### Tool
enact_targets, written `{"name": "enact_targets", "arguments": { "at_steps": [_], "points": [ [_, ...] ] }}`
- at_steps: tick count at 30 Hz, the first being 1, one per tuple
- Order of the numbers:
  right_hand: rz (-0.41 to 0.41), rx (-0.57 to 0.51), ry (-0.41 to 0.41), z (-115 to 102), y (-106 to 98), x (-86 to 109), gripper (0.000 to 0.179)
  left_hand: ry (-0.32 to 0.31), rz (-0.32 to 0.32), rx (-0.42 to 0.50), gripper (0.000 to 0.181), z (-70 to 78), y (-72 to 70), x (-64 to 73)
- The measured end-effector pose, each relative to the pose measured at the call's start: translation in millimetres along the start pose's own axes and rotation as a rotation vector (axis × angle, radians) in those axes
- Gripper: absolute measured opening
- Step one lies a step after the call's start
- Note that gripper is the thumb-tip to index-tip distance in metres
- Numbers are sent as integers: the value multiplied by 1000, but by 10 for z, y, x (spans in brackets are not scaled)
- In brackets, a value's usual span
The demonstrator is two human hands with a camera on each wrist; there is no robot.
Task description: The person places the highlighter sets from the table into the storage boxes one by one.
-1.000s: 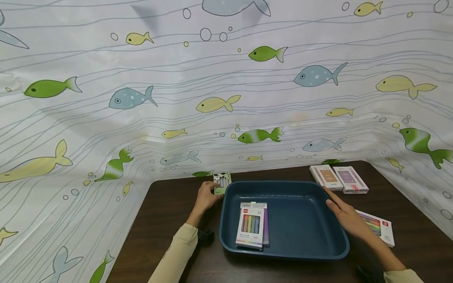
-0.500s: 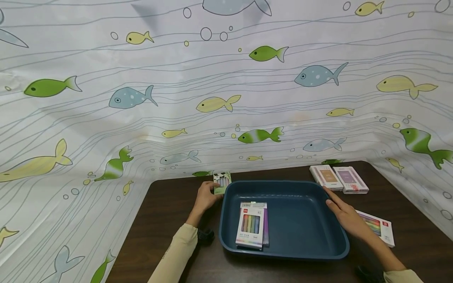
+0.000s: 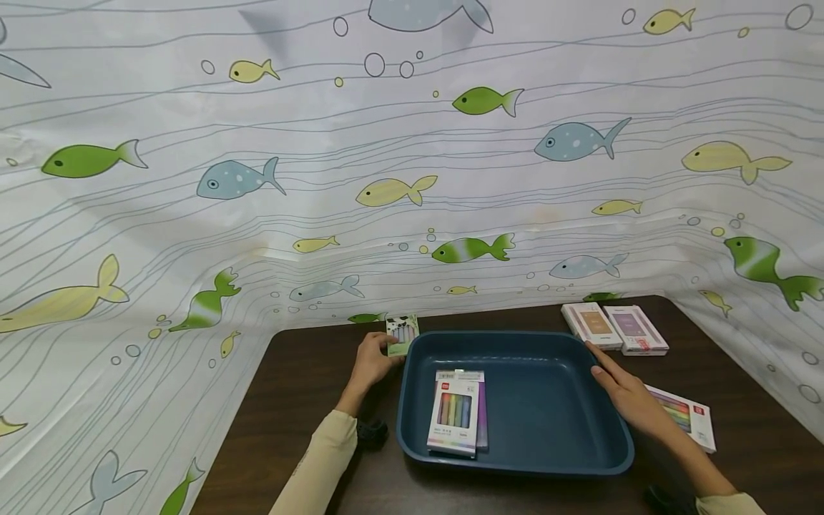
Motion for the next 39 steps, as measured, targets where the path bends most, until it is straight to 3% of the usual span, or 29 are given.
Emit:
{"name": "enact_targets", "arguments": {
  "at_steps": [9,21,29,39],
  "points": [
    [3,-3,2,4,5,4,58,-2,16,15,39,5,0,5],
    [0,-5,-7,-9,-6,2,58,-59,-4,16,38,33,-42,-6],
    [-2,-9,3,-23,-19,4,58,-77,-19,27,36,76,-57,-55],
    [-10,9,3,-27,-30,6,58,-86,-16,44,36,70,-95,-16]
  ]
}}
Point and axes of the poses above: each hand's wrist, its own x-axis away from the middle knuckle, its own y-axis out of the palm, z = x × y, the point moved 2 cm from there along -x, towards the middle knuckle, and after that the axes turned 14 degrees about x, right-handed, at the moved point
